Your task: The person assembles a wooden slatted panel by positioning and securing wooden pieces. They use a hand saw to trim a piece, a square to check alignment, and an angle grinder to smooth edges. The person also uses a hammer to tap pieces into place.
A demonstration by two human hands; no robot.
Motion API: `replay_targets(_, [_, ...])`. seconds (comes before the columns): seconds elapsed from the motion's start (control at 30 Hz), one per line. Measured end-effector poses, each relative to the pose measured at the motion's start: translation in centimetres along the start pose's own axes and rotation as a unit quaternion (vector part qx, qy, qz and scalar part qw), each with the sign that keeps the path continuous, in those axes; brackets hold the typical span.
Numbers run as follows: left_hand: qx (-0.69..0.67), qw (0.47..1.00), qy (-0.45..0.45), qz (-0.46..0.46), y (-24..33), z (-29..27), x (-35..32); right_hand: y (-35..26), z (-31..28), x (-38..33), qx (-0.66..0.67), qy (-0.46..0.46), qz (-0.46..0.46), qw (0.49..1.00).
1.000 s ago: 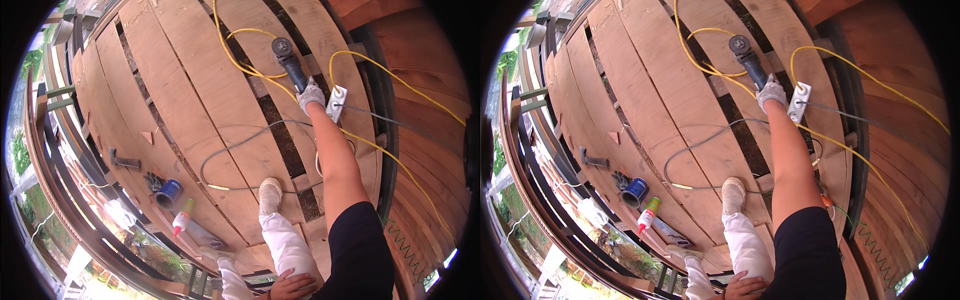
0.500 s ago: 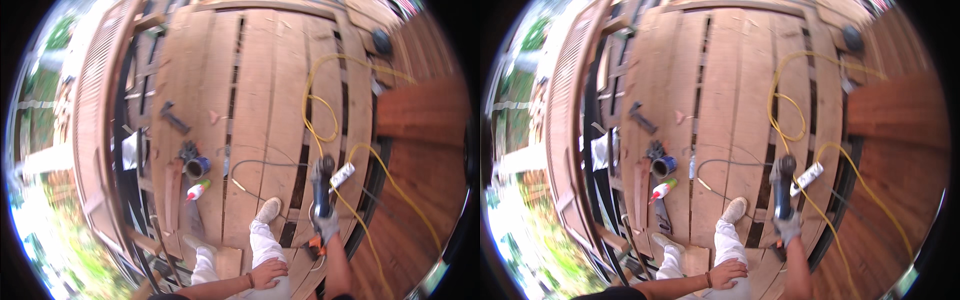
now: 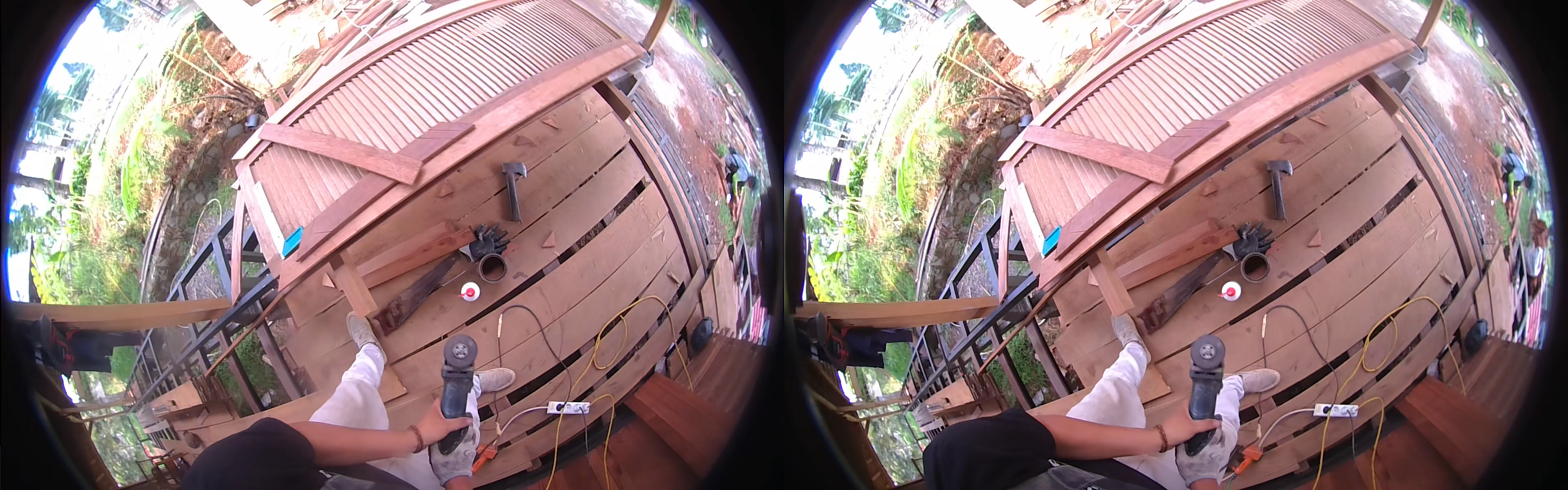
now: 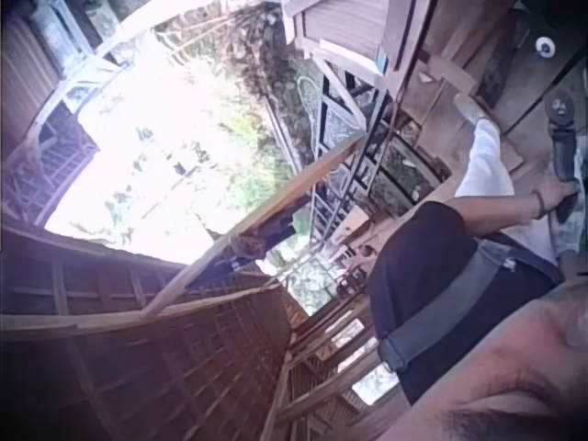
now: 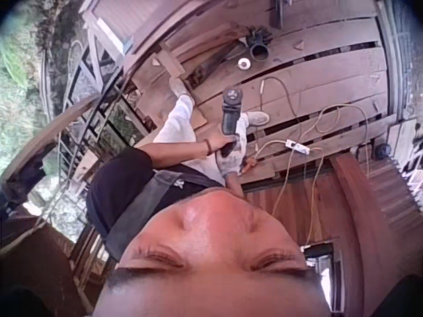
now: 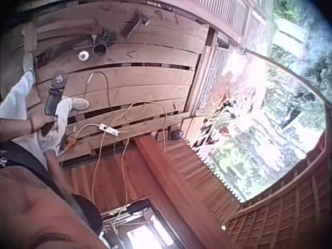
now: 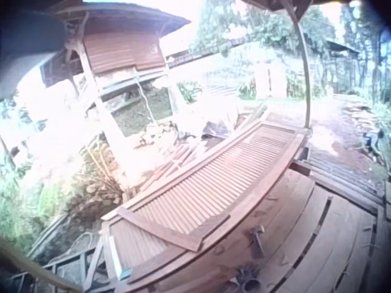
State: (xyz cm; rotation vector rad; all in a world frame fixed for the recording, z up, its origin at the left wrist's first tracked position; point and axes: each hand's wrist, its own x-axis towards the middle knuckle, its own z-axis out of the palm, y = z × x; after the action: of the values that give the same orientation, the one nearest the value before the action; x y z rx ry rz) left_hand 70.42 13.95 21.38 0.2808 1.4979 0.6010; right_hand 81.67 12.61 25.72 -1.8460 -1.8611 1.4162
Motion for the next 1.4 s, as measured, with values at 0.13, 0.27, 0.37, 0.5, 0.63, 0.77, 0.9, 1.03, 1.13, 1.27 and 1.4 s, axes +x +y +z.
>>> replay_targets(0.13, [-0.200, 0.976, -0.061, -0.055, 2.2, -9.1, -1.1, 1.2, 1.0, 3.5, 0.151, -0.148, -0.053, 0.976])
replay_targets(0.27, [-0.226, 0.943, -0.241, -0.021, 4.2, -15.1, -2.4, -1.9, 6.9, 9.4, 0.607, -0.220, 0.189, 0.740])
replay_targets(0.37, [-0.256, 0.908, -0.331, -0.036, 6.9, -18.2, -2.0, -11.3, 8.1, 12.1, 0.713, -0.246, 0.101, 0.649])
replay_targets(0.5, [-0.226, 0.898, -0.357, -0.127, 9.4, -19.6, -2.0, -10.9, 8.5, 11.6, 0.664, -0.174, 0.157, 0.710])
replay_targets(0.63, [-0.059, 0.961, -0.267, -0.048, 9.9, -17.8, -2.8, -10.5, 7.2, 11.7, 0.635, -0.135, 0.158, 0.744])
replay_targets(0.77, [0.211, 0.970, -0.117, -0.003, 9.5, -14.4, -1.4, -9.2, 5.2, 12.9, 0.700, -0.074, 0.246, 0.666])
replay_targets(0.9, [0.284, 0.947, -0.150, -0.030, 12.6, -12.9, 0.7, -8.5, 4.3, 14.4, 0.668, 0.005, 0.239, 0.704])
replay_targets(1.03, [0.293, 0.940, -0.175, -0.007, 11.7, -10.3, 2.4, -3.7, 4.2, 14.7, 0.671, 0.053, 0.229, 0.703])
replay_targets(1.13, [0.312, 0.933, -0.178, -0.013, 12.8, -9.2, 2.9, -1.3, 4.0, 15.8, 0.672, 0.052, 0.232, 0.701])
replay_targets(1.27, [0.313, 0.937, -0.156, -0.002, 13.1, -9.1, 4.4, -4.8, 1.6, 18.5, 0.694, -0.008, 0.248, 0.676])
replay_targets(1.4, [0.321, 0.936, -0.140, 0.042, 15.8, -10.2, 5.0, -5.0, 0.8, 21.6, 0.653, -0.012, 0.277, 0.705])
